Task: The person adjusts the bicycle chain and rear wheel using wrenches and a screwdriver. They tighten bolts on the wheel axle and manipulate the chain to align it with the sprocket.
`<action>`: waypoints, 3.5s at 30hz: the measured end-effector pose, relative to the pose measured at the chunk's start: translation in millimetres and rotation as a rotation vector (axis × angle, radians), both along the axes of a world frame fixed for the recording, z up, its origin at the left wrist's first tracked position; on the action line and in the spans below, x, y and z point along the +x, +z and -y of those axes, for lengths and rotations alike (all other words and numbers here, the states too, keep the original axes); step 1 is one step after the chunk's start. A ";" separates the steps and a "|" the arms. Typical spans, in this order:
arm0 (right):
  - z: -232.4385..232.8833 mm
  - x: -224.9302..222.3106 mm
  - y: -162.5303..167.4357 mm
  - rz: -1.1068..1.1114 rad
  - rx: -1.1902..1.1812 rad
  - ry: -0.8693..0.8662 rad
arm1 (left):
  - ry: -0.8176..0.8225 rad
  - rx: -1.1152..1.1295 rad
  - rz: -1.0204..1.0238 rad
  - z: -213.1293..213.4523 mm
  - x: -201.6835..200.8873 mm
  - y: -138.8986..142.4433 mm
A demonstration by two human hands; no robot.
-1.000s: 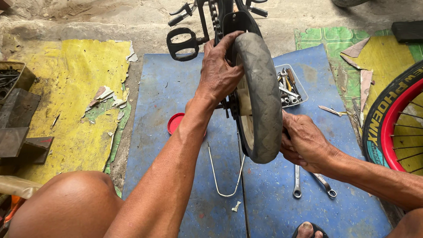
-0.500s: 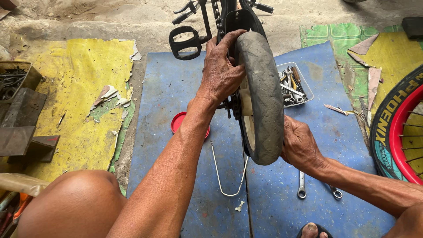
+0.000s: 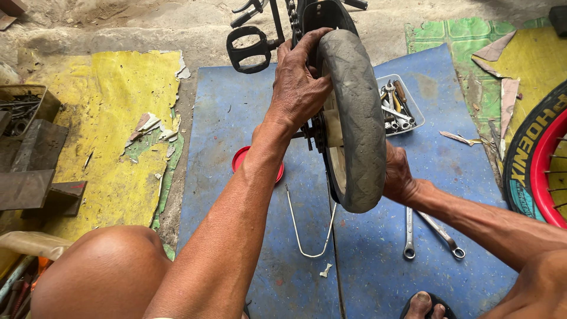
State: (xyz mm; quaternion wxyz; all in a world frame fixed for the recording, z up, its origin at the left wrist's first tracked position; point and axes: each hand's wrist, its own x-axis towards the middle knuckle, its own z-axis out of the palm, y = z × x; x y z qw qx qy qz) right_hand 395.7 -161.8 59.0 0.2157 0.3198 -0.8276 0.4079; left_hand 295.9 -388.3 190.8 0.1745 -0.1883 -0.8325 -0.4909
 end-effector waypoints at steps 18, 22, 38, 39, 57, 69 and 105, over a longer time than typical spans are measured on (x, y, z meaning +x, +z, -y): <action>6.3 48.0 54.3 1.032 -0.670 -0.148 | 0.010 -0.010 -0.062 -6.0 -3.9 -3.3; 4.5 61.7 97.8 1.297 -0.782 -0.135 | -0.006 0.031 -0.040 -8.3 -5.3 -3.3; 11.3 53.3 132.4 1.439 -0.745 -0.058 | 0.003 0.020 -0.081 -10.7 -12.7 -8.4; 9.3 52.6 128.2 1.427 -0.762 -0.007 | -0.003 0.028 -0.047 -10.9 -13.0 -8.3; -0.9 26.0 25.0 0.386 -0.283 -0.041 | 0.018 0.010 -0.074 -8.3 -9.2 -3.3; -22.2 -36.9 -21.0 -0.146 0.222 0.032 | -0.003 -0.001 -0.062 -8.2 -15.3 -6.1; 3.6 22.9 174.4 1.575 -0.894 -0.156 | 0.007 0.016 -0.041 -7.7 -13.7 -8.5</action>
